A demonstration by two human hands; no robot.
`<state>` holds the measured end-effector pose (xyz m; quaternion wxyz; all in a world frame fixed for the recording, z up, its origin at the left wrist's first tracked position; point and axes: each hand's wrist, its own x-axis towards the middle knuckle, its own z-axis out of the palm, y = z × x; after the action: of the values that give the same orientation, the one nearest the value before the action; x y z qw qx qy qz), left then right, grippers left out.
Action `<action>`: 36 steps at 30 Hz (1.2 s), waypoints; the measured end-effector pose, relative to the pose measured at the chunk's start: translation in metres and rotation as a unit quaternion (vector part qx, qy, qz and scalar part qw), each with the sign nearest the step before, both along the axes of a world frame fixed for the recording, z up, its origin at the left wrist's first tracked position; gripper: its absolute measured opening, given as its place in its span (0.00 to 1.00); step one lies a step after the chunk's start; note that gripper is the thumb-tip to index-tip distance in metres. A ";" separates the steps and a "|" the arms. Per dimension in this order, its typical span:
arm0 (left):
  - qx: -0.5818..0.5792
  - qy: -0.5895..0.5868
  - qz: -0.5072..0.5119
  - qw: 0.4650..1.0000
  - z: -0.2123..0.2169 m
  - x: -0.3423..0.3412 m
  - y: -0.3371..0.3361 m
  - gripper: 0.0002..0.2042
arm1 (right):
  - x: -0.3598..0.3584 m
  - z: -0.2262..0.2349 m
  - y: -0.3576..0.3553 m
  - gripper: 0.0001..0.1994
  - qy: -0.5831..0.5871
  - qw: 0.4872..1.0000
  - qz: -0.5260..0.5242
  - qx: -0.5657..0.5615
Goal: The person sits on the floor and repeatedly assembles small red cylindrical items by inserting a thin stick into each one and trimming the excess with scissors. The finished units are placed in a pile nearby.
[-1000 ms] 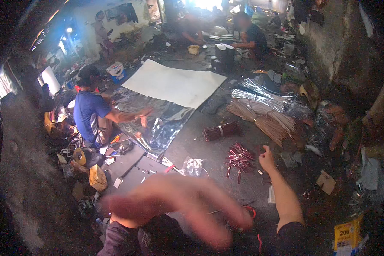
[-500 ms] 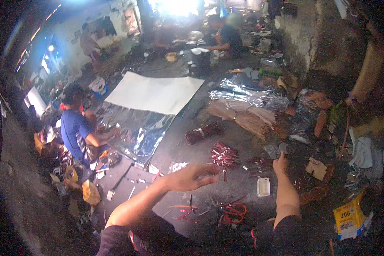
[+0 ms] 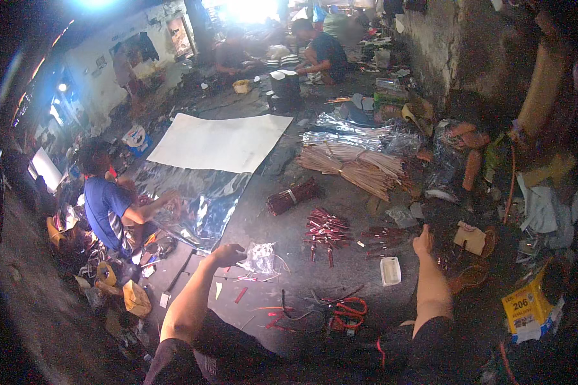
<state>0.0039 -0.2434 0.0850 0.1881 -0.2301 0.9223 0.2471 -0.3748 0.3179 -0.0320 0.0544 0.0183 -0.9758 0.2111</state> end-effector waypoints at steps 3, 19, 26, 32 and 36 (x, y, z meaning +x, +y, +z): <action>-0.015 -0.007 -0.013 1.000 0.000 0.012 -0.003 0.27 | 0.000 -0.004 -0.009 0.31 -0.039 0.999 0.007 0.022; 0.001 -0.013 -0.032 0.999 0.009 0.002 0.011 0.26 | 0.008 0.016 -0.020 0.26 -0.072 0.997 0.030 -0.014; 0.021 -0.034 -0.016 0.999 0.022 -0.008 0.028 0.27 | 0.001 0.020 -0.003 0.28 -0.084 0.996 0.007 -0.003; 0.003 -0.025 -0.026 0.999 0.019 0.001 0.021 0.27 | 0.006 0.016 -0.016 0.25 -0.051 0.998 0.024 0.011; -0.006 -0.015 -0.038 0.999 0.024 0.001 0.026 0.26 | 0.004 0.013 -0.014 0.26 -0.060 0.998 0.027 -0.004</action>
<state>0.0050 -0.2178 0.1095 0.2101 -0.2000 0.9288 0.2308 -0.3709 0.3038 -0.0187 -0.0099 0.0317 -0.9755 0.2175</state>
